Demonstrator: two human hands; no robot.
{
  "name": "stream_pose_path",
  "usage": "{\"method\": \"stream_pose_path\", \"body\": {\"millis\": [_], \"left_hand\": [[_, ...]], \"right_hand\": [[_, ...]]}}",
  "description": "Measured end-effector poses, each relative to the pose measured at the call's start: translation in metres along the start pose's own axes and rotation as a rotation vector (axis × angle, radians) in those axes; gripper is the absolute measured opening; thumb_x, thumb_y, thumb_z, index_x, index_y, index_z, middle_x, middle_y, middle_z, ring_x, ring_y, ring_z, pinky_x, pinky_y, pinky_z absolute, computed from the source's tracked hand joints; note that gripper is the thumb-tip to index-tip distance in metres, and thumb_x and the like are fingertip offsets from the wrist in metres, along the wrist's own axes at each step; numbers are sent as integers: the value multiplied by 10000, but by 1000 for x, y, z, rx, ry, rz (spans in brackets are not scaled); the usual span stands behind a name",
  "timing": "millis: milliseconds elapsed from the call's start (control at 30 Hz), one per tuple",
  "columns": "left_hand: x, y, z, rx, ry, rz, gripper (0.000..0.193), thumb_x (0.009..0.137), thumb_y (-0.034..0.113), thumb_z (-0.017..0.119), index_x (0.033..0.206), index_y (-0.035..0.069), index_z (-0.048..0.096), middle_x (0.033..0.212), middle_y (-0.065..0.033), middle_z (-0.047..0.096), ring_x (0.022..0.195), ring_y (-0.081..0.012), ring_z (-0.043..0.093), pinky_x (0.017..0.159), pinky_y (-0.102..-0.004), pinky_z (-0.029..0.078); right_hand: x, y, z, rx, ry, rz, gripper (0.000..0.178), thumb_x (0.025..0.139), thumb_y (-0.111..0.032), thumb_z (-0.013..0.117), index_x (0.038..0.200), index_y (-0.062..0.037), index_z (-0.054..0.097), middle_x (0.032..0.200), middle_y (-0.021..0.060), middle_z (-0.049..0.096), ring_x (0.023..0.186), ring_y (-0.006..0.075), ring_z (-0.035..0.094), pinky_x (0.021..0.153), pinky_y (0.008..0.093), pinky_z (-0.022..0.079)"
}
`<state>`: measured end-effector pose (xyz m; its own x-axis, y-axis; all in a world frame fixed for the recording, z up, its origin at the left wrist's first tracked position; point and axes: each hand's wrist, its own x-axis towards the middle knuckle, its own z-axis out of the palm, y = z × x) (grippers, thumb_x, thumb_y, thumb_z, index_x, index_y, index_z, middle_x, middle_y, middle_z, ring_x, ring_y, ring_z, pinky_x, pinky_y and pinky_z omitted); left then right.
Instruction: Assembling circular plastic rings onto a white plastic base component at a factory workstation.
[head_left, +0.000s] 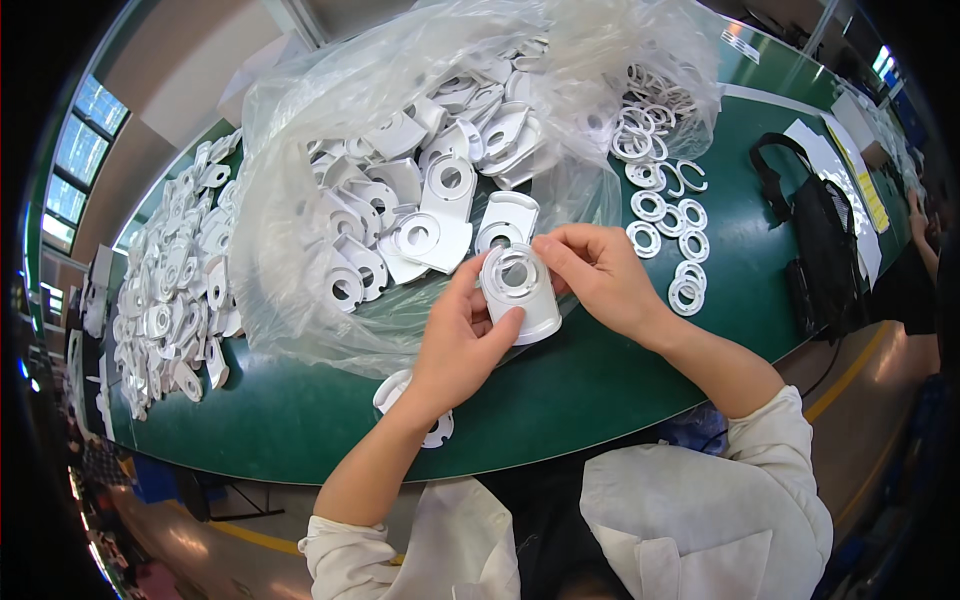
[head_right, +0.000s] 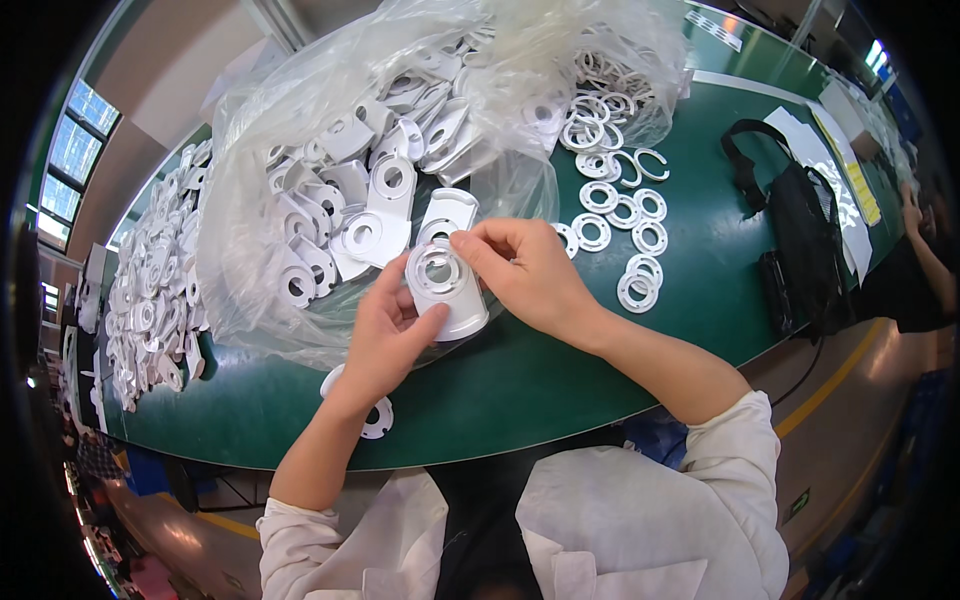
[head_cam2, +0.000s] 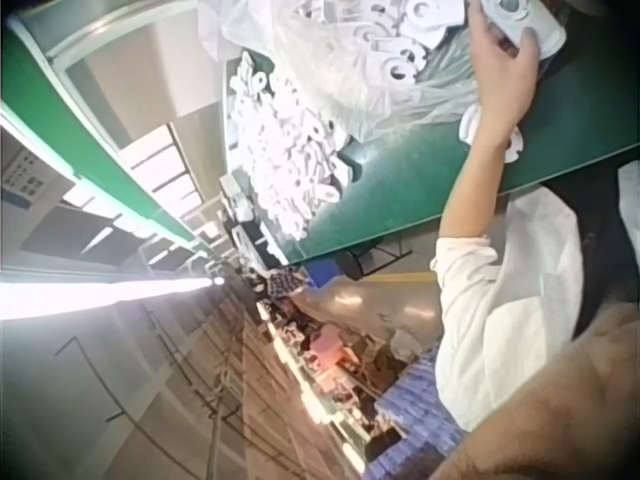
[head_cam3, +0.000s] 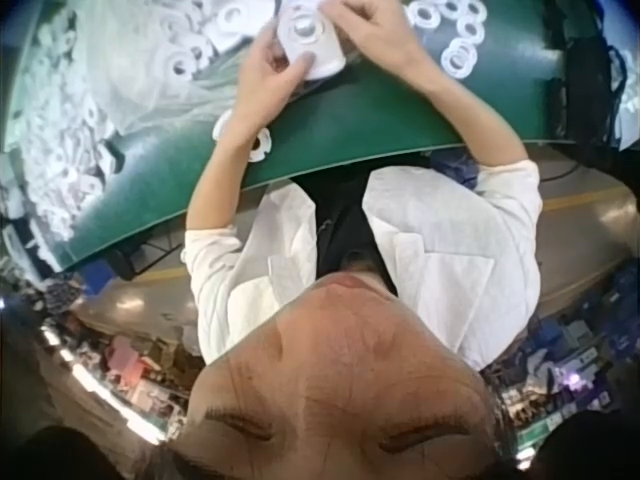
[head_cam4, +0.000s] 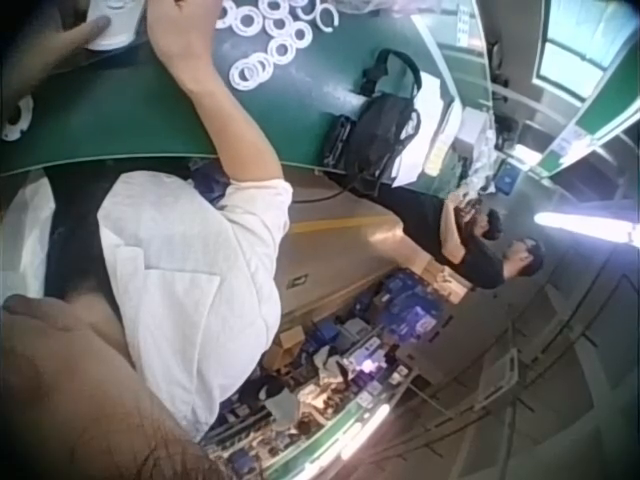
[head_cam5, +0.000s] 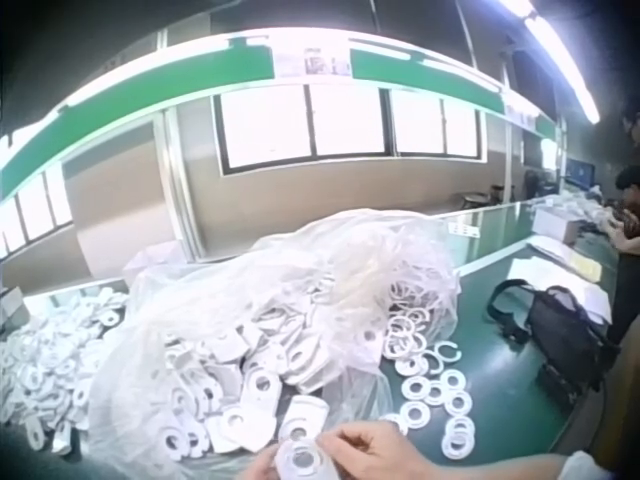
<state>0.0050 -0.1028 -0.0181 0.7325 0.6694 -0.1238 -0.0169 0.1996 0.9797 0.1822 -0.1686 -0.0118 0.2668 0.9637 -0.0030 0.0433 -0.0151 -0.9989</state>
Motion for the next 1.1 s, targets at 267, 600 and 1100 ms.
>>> {"method": "stream_pose_path", "body": {"millis": [267, 600, 1100], "left_hand": [[-6, 2, 9, 401, -48, 85, 452, 883, 33, 609, 1296, -10, 428, 1069, -76, 625, 938, -109, 616, 793, -253, 504], [0, -1, 0, 108, -19, 72, 346, 876, 38, 613, 1197, 0, 491, 961, -42, 642, 834, -80, 608, 709, -228, 503], [-2, 0, 3, 648, -10, 656, 310, 832, 22, 576, 1130, 14, 493, 1001, -189, 618, 820, -348, 631, 701, -388, 492]], "right_hand": [[-1, 2, 2, -128, 5, 11, 204, 837, -175, 734, 861, 6, 644, 783, 17, 660, 686, 43, 586, 598, 196, 462], [3, -5, -8, -239, -122, -123, 261, 786, -150, 758, 978, 3, 671, 836, 44, 685, 726, 67, 610, 630, 207, 486], [2, -2, -10, 189, -251, 55, 158, 906, -83, 606, 996, 29, 669, 904, 77, 685, 782, 107, 658, 721, 245, 552]]}}
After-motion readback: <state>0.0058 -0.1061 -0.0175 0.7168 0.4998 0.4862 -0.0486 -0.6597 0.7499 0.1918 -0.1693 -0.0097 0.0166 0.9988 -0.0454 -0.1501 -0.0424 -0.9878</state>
